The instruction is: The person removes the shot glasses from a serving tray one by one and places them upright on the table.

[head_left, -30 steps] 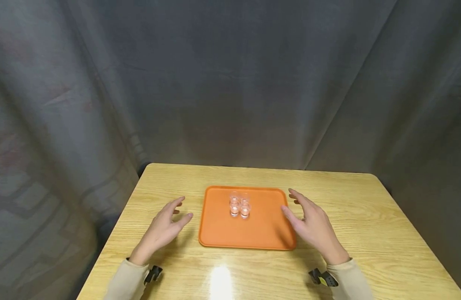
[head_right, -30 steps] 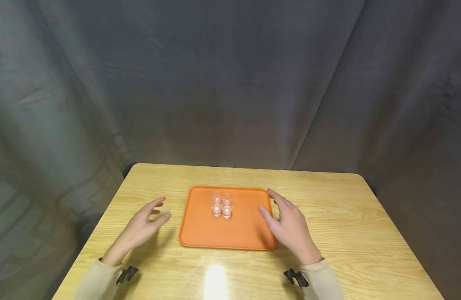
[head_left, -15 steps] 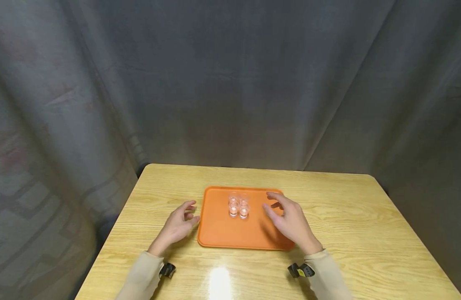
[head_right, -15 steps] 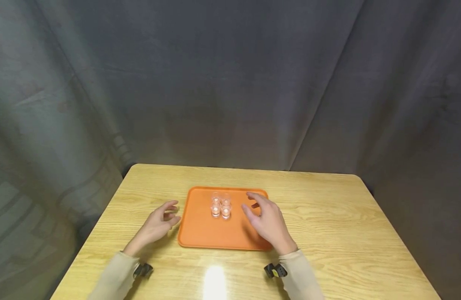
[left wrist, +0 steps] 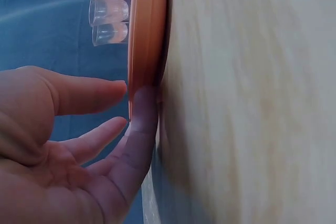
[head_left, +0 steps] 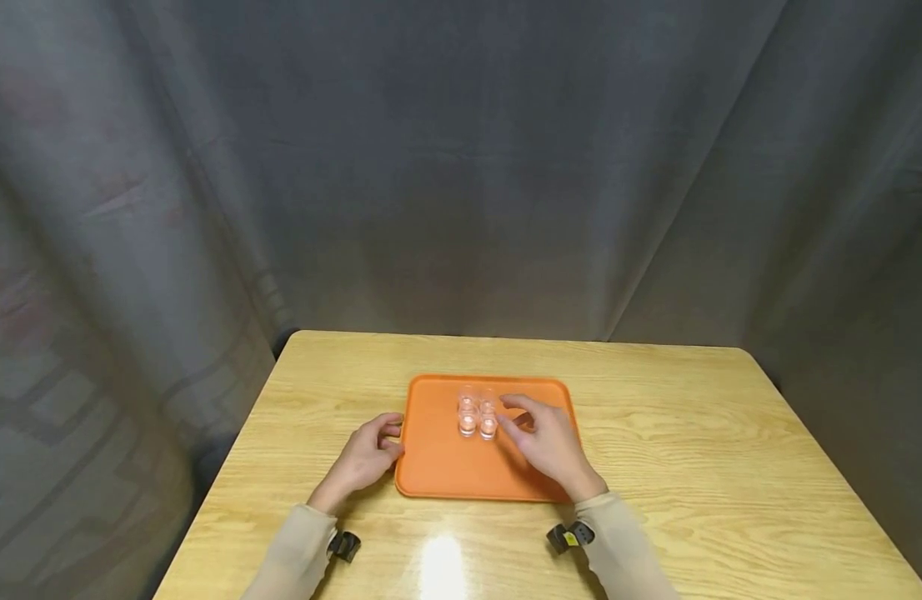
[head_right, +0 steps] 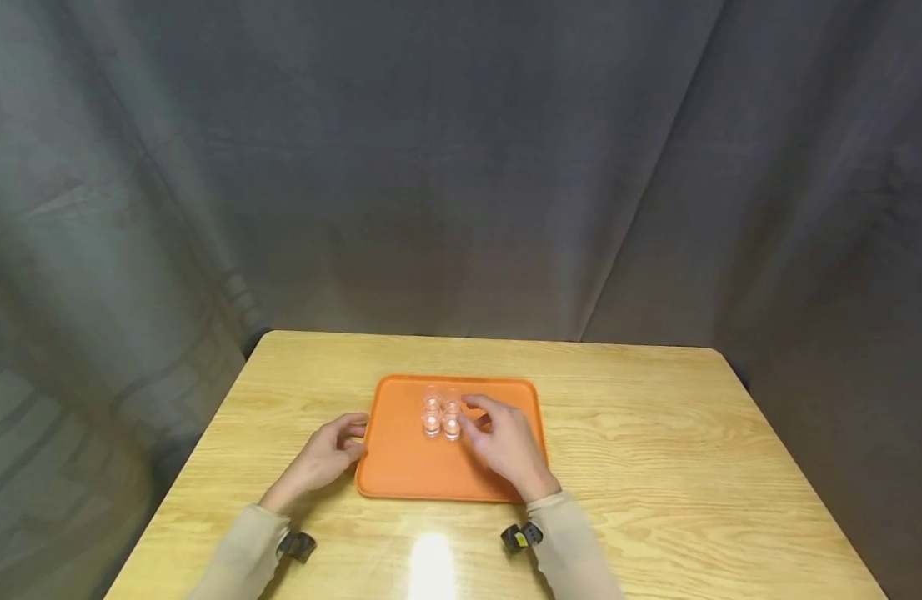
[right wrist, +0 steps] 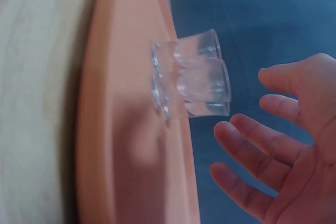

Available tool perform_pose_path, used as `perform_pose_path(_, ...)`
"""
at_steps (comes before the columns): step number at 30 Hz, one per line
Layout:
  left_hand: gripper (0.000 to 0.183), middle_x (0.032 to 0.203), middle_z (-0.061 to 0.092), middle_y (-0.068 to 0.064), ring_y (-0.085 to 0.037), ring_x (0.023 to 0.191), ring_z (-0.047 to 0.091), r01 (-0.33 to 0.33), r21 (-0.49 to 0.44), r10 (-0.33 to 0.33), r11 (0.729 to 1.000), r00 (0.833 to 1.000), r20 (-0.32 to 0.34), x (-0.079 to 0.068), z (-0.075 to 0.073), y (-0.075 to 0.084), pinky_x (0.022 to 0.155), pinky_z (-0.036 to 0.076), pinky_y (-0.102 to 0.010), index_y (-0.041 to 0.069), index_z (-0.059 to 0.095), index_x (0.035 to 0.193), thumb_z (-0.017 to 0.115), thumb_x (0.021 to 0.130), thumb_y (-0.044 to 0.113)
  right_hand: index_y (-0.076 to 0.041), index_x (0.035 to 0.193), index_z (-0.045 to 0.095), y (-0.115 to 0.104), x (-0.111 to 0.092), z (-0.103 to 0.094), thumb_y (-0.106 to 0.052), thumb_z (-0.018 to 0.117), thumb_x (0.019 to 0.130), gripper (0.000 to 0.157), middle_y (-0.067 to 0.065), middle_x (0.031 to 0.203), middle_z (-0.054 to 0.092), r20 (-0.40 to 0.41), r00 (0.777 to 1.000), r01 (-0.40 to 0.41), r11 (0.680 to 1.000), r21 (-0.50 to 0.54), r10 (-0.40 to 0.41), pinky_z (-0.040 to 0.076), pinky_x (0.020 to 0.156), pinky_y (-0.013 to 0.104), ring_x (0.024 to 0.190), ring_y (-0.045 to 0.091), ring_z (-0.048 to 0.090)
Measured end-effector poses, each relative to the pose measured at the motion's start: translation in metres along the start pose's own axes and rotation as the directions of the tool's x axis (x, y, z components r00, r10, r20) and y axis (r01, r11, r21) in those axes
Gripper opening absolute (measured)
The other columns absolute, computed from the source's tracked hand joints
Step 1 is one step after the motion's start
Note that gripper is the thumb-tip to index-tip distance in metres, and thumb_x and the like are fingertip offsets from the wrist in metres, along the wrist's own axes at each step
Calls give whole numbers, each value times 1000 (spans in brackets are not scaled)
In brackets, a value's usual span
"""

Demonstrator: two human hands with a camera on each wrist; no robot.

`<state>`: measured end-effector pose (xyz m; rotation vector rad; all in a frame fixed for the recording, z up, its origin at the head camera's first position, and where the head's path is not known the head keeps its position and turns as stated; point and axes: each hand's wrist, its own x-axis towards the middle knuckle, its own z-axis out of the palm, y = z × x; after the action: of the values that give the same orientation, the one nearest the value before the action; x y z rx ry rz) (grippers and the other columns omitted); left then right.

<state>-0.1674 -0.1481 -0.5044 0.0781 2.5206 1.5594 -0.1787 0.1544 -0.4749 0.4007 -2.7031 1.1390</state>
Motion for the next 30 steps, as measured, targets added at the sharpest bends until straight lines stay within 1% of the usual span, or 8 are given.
perform_pose_path(3,51,116,64,-14,-16,89,64,3,-2,-3,1000,1000,-2,0,1,-1,65,54,-25,1,54,138,64,88,-3,-20,119,72,0,1,8,-30,72,91,30,-1,109,75,17,1000,-9,1000,-16,10,57,76,38,82,12,69)
perform_pose_path(5,51,116,64,-14,-16,88,63,3,4,-3,1000,1000,-3,0,1,0,65,53,-24,1,55,137,64,88,-3,-20,117,73,1,1,12,-28,73,90,28,-1,107,75,20,1000,-8,1000,-14,8,57,76,37,81,11,69)
perform_pose_path(11,51,112,65,-12,-14,84,61,14,41,-14,999,1000,-2,1,0,0,64,51,-23,1,55,138,65,88,0,-20,112,75,5,1,20,-28,75,88,24,-6,104,75,34,999,6,1000,-18,-5,57,76,32,80,7,67)
perform_pose_path(15,51,109,64,-10,-14,82,59,25,53,-25,998,1000,5,1,0,0,63,49,-23,2,54,138,66,89,1,-22,107,76,7,0,22,-29,77,87,21,-10,99,74,37,999,-1,1000,-27,2,54,75,29,78,4,64)
perform_pose_path(18,51,108,64,-10,-14,80,57,26,52,-27,998,1000,6,1,0,1,62,48,-22,1,54,138,65,89,2,-23,104,77,7,-1,23,-28,77,86,19,-11,96,74,37,999,-4,1000,-28,5,54,75,30,77,5,64)
perform_pose_path(24,51,107,64,-11,-14,79,55,22,46,-22,999,1000,2,1,0,1,60,46,-21,0,54,138,65,89,1,-23,104,77,8,-1,23,-28,78,86,18,-10,95,75,46,999,-16,1000,-17,17,56,75,31,77,5,65)
perform_pose_path(30,50,107,63,-11,-14,78,55,22,42,-22,999,1000,6,2,0,0,60,47,-22,0,54,138,65,89,0,-23,103,77,8,-1,21,-27,78,86,18,-10,92,74,50,999,-7,1000,-15,7,54,72,31,77,6,65)
